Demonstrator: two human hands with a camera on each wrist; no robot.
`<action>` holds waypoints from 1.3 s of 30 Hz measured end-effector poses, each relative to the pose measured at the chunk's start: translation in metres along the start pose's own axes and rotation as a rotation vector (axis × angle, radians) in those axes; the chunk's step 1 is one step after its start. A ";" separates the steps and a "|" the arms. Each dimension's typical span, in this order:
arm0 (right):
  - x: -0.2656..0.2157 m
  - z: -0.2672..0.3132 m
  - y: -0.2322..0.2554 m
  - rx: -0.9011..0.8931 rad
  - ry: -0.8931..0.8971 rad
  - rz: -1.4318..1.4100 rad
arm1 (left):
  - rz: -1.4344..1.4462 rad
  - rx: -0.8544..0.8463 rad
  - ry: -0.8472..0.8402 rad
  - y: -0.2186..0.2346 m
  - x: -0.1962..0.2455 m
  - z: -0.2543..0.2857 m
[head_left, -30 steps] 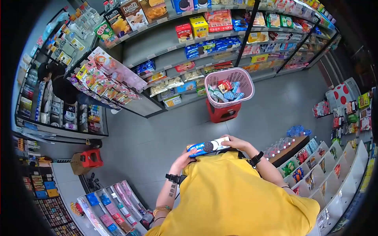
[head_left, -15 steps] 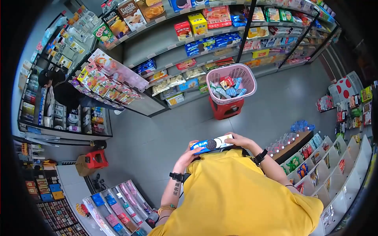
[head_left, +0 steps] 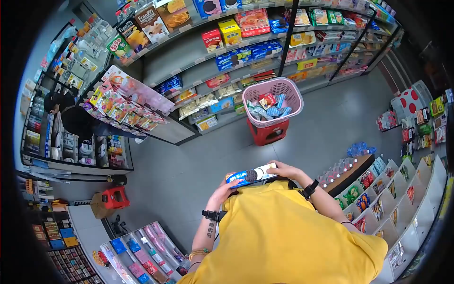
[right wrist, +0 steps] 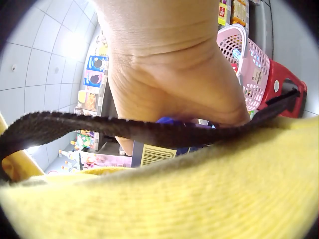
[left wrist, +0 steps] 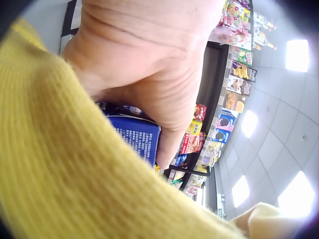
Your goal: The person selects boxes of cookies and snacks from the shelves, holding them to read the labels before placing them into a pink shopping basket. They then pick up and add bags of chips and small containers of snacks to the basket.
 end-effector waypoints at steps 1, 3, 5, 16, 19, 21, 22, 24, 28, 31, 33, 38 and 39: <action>0.003 -0.002 0.000 0.003 0.014 -0.003 | 0.012 0.007 0.003 0.001 -0.001 0.000; 0.006 -0.003 0.001 0.003 0.031 -0.003 | 0.034 0.010 0.002 0.005 -0.003 -0.003; 0.007 -0.002 0.002 -0.001 0.034 0.002 | 0.053 -0.002 -0.006 0.010 -0.006 -0.009; -0.001 0.005 0.006 0.002 0.028 0.035 | -0.001 0.010 -0.057 -0.013 0.007 -0.001; 0.003 0.001 0.006 -0.014 0.025 0.009 | 0.010 -0.003 -0.066 -0.010 0.007 -0.001; 0.003 0.000 0.006 -0.018 0.022 0.005 | 0.018 -0.008 -0.070 -0.010 0.006 -0.002; 0.003 0.001 0.006 -0.016 0.029 0.010 | 0.020 -0.011 -0.070 -0.010 0.007 -0.002; 0.003 0.001 0.006 -0.018 0.037 0.010 | 0.024 -0.012 -0.071 -0.008 0.006 -0.002; 0.003 0.000 0.005 -0.020 0.045 0.010 | 0.024 -0.012 -0.081 -0.003 0.003 -0.004; 0.000 0.001 0.003 -0.017 0.051 0.028 | 0.015 -0.009 -0.086 -0.003 0.004 -0.002; -0.001 0.001 0.002 -0.022 0.064 0.032 | 0.013 -0.012 -0.082 -0.001 0.004 -0.002; 0.000 -0.002 0.003 -0.029 0.100 0.032 | 0.020 -0.031 -0.094 0.001 0.005 -0.003; 0.000 -0.002 0.003 -0.031 0.097 0.021 | 0.017 -0.023 -0.098 -0.004 0.008 -0.001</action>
Point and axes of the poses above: each hand's wrist, its own z-axis away from the middle knuckle, its own y-axis out of the back of the hand, x = y × z, the point moved 2 cm from there along -z, towards the middle knuckle, and after that the axes turned 10 degrees about z, right-handed, at the moved point
